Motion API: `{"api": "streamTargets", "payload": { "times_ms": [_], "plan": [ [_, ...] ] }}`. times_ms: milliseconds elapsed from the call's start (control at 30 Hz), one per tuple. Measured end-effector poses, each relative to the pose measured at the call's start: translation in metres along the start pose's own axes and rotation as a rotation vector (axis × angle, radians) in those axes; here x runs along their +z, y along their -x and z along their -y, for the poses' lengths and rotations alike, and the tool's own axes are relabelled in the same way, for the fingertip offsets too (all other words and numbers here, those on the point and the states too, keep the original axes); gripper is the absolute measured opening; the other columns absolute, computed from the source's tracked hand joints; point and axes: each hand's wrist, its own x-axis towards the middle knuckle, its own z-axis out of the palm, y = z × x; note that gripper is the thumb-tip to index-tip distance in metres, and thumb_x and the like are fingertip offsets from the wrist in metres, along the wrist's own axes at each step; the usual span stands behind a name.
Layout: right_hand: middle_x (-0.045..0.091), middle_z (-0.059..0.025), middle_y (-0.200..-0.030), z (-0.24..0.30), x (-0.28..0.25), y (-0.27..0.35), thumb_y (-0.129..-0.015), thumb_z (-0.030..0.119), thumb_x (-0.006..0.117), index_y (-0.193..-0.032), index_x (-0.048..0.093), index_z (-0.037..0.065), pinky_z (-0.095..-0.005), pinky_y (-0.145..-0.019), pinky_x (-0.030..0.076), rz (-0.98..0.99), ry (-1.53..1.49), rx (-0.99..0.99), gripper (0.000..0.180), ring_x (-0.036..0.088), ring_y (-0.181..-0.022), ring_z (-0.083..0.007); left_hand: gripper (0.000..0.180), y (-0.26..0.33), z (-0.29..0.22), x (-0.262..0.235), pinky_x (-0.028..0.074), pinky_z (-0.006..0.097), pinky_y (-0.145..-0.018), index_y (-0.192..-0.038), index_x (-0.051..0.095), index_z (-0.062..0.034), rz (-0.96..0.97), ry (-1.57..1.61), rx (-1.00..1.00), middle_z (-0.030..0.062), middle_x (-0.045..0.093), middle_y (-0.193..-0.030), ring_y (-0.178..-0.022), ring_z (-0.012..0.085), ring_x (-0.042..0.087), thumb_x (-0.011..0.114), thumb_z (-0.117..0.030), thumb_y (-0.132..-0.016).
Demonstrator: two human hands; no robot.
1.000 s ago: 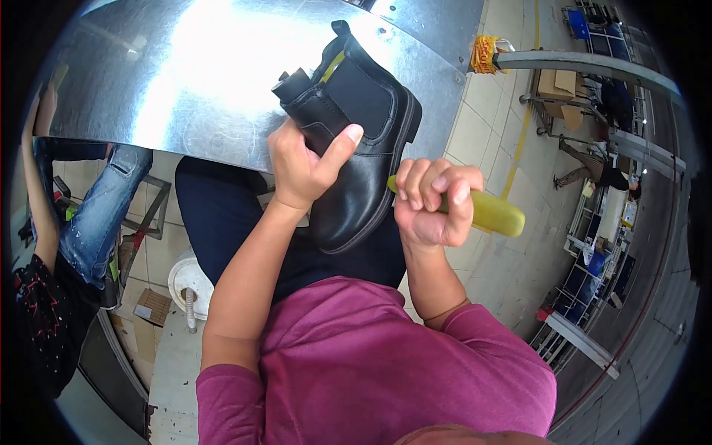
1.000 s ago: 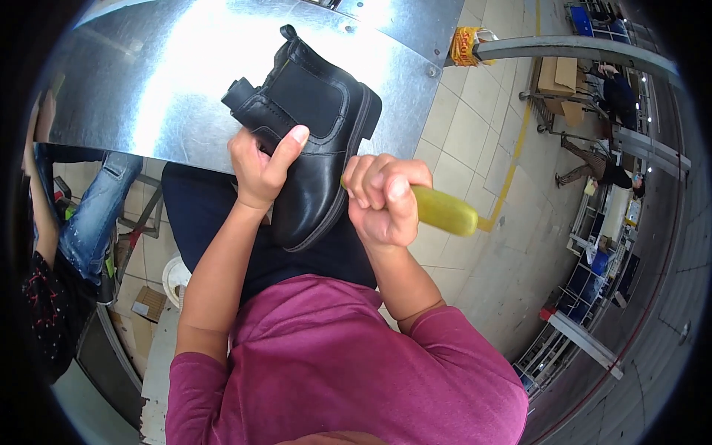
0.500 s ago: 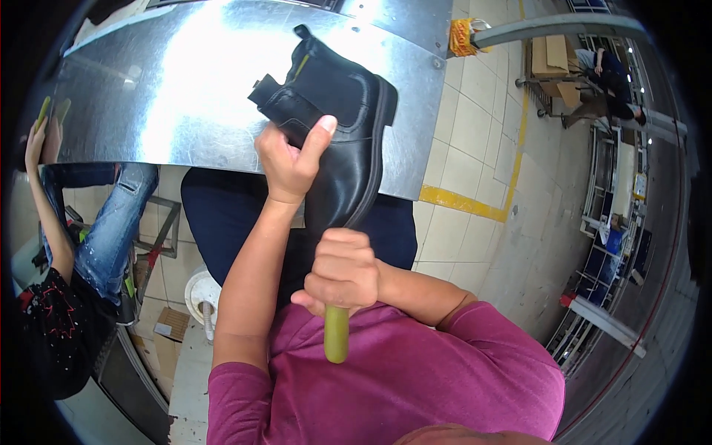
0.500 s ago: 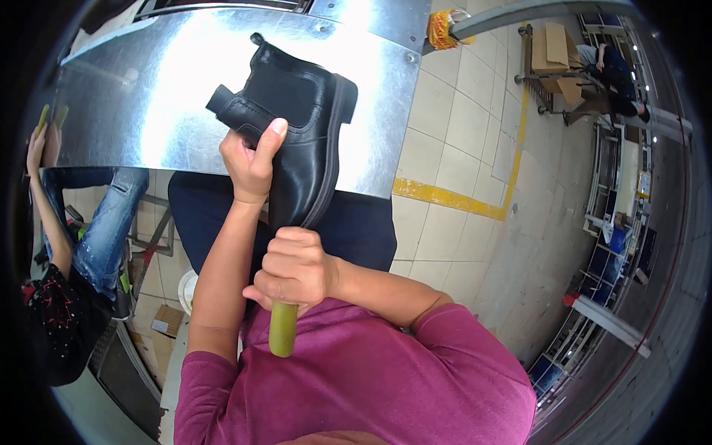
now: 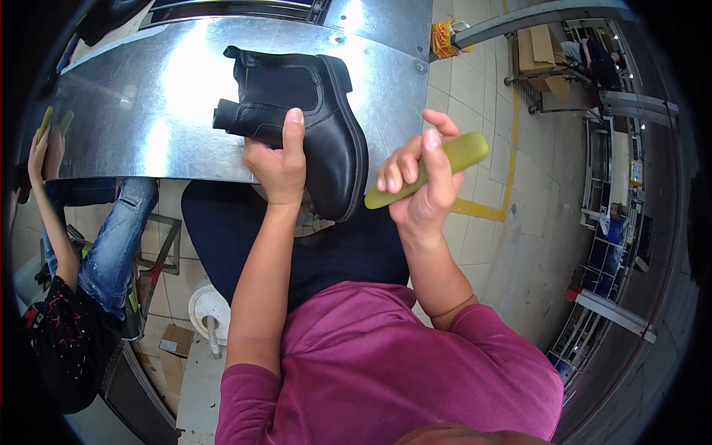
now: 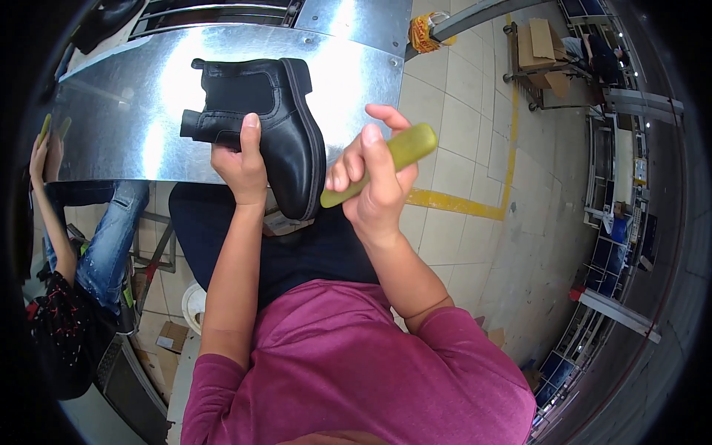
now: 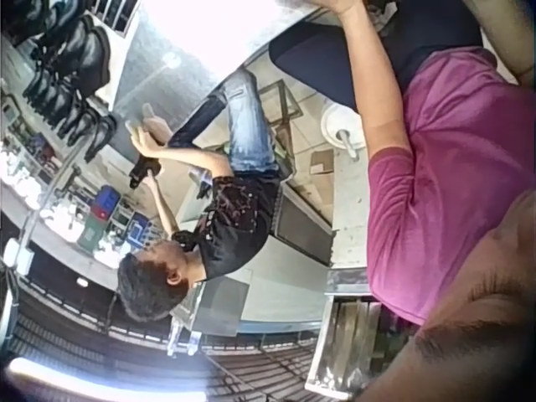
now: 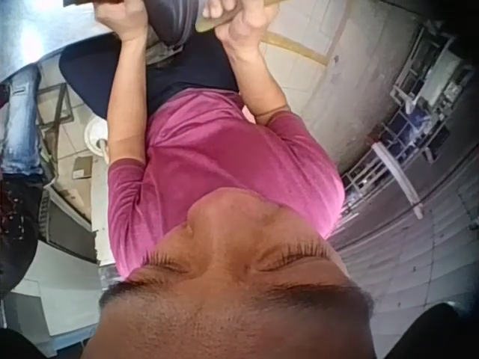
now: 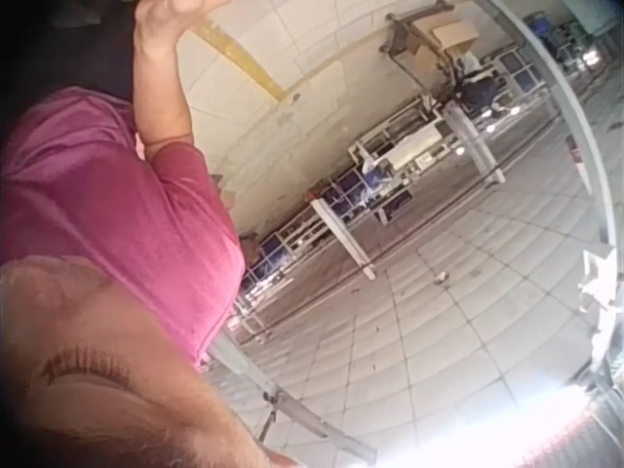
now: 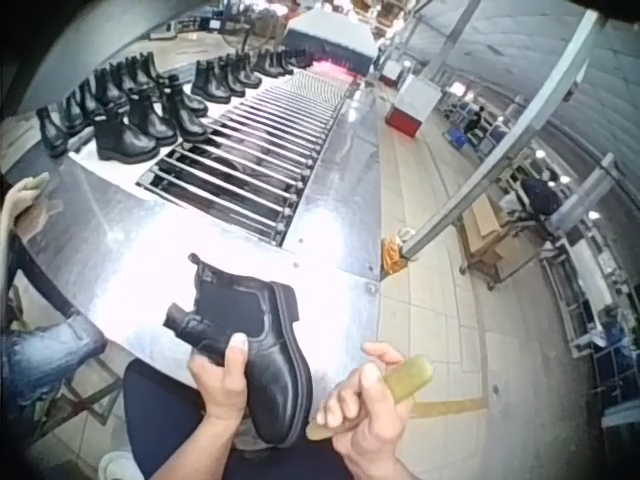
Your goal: Polishing and finishing leather boots on a manufacturing line.
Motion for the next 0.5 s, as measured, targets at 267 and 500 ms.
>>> {"api": "streamTargets", "payload": {
  "times_ms": [267,500],
  "plan": [
    [0.041,0.0005,-0.061,-0.024,0.012,-0.026,-0.103,0.02,0.062,-0.119,0.054,0.004,-0.0257,-0.04,0.04,-0.125,0.053,0.053,0.025,0.042,-0.043,-0.0093,0.033,0.002,-0.005,0.002,0.054,0.036,-0.079,-0.103,0.068,0.0032,0.033,0.001,0.0,0.0132,0.073,-0.092,-0.083,0.0251,0.071,0.078,-0.026,-0.091],
    [0.05,0.0006,-0.06,-0.027,0.026,-0.057,-0.1,0.009,0.062,-0.115,0.053,0.0,-0.024,-0.042,0.036,-0.161,0.217,-0.124,0.02,0.042,-0.043,-0.0064,0.034,0.0,-0.011,0.0,0.054,0.037,-0.079,-0.104,0.068,0.003,0.08,-0.026,0.03,0.0148,0.073,-0.094,-0.083,0.0273,0.071,0.077,-0.027,-0.091]
  ]
}}
